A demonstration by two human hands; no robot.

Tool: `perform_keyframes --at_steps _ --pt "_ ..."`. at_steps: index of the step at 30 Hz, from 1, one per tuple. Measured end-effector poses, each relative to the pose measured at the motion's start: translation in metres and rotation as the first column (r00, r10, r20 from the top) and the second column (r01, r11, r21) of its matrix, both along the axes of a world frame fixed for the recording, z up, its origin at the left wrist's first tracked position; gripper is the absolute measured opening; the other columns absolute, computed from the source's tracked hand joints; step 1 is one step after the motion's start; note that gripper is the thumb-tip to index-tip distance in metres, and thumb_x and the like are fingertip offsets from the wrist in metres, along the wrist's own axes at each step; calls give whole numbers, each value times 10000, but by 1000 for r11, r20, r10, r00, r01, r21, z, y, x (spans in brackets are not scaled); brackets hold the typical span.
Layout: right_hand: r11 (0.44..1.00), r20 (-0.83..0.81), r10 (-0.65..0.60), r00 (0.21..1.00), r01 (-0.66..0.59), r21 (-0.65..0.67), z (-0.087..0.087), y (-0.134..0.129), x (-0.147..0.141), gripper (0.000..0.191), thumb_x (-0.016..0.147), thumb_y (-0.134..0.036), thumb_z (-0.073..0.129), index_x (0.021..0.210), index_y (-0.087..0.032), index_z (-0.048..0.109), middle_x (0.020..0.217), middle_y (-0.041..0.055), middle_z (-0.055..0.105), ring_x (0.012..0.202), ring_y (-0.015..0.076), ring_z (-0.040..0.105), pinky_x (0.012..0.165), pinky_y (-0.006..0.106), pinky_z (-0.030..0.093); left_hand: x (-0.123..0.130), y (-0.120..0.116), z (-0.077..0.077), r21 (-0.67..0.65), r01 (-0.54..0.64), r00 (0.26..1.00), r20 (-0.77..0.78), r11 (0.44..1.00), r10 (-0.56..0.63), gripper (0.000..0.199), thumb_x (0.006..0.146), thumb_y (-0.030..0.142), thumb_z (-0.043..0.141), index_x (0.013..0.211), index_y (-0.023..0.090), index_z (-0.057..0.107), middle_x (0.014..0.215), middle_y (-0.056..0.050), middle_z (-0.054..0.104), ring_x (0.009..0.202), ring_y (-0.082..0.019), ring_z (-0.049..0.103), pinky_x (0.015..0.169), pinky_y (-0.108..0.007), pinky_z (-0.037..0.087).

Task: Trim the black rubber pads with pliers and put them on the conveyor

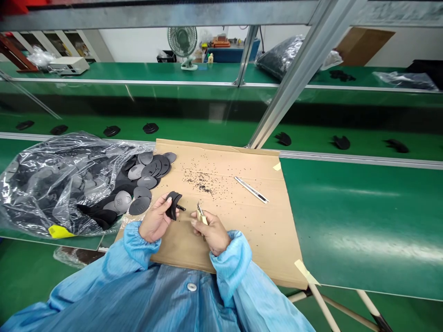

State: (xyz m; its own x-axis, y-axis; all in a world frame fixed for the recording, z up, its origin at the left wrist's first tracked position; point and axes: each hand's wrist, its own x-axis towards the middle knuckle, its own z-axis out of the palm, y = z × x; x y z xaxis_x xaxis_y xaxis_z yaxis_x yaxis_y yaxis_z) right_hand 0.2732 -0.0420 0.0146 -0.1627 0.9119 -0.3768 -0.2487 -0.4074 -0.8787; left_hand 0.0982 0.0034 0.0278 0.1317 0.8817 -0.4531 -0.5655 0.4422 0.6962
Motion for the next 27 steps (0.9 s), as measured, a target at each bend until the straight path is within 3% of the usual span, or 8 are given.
perform_keyframes --at_steps 2,4,8,12,15,19,23,27 --pt "997 -114 -28 993 19 -77 4 1 0 450 622 -445 769 929 -166 594 650 -18 565 569 123 514 587 273 413 -2 2 1 18 39 999 26 999 -40 428 651 124 761 1031 169 569 876 -11 604 657 -98 574 608 -233 489" --pt "996 -114 -41 993 31 -84 6 2 1 466 609 -443 781 928 -163 589 659 -14 567 591 128 526 610 280 417 -6 5 0 11 86 995 46 996 -87 439 626 57 757 1019 150 584 857 -10 602 662 -87 564 600 -207 473" --pt "999 104 -13 994 9 40 9 1 2 405 681 -434 728 954 -164 595 676 -27 542 612 117 494 620 267 393 -13 11 -4 -79 125 982 154 989 -112 305 680 85 733 952 130 605 825 -21 614 619 -80 556 528 -184 430" --pt "973 357 45 933 -122 196 10 -1 0 315 782 -395 619 1000 -170 595 770 -1 576 685 143 519 661 284 410 -17 12 -9 -131 157 960 253 979 -120 238 772 110 662 990 176 596 827 -19 621 730 -138 618 623 -247 488" --pt "929 560 26 828 -227 292 13 -1 -3 283 817 -318 570 1059 -173 587 886 38 619 818 185 565 764 317 434 -18 11 -12 -175 172 956 266 969 -122 217 802 117 634 1010 170 598 797 -13 600 639 -105 589 505 -186 438" --pt "859 794 -20 608 -396 325 19 -1 -9 276 829 -217 532 1099 -187 579 981 67 615 908 207 562 821 325 422 -18 10 -16 -206 199 924 364 958 -114 185 815 180 638 991 133 605 753 -10 547 555 -63 499 405 -135 335" --pt "804 891 -26 454 -520 288 23 0 -18 212 848 -186 508 1048 -192 578 925 60 599 880 196 554 794 293 411 -16 8 -17 -135 266 886 424 955 -186 237 803 192 649 1031 142 607 747 -2 508 526 -51 444 401 -134 321" --pt "780 929 14 370 -585 221 24 1 -23 163 863 -209 506 1009 -197 578 891 48 594 837 183 558 763 269 396 -14 6 -15 -127 293 900 372 948 -228 252 790 201 662 1033 157 615 735 2 494 497 -45 429 392 -131 300"
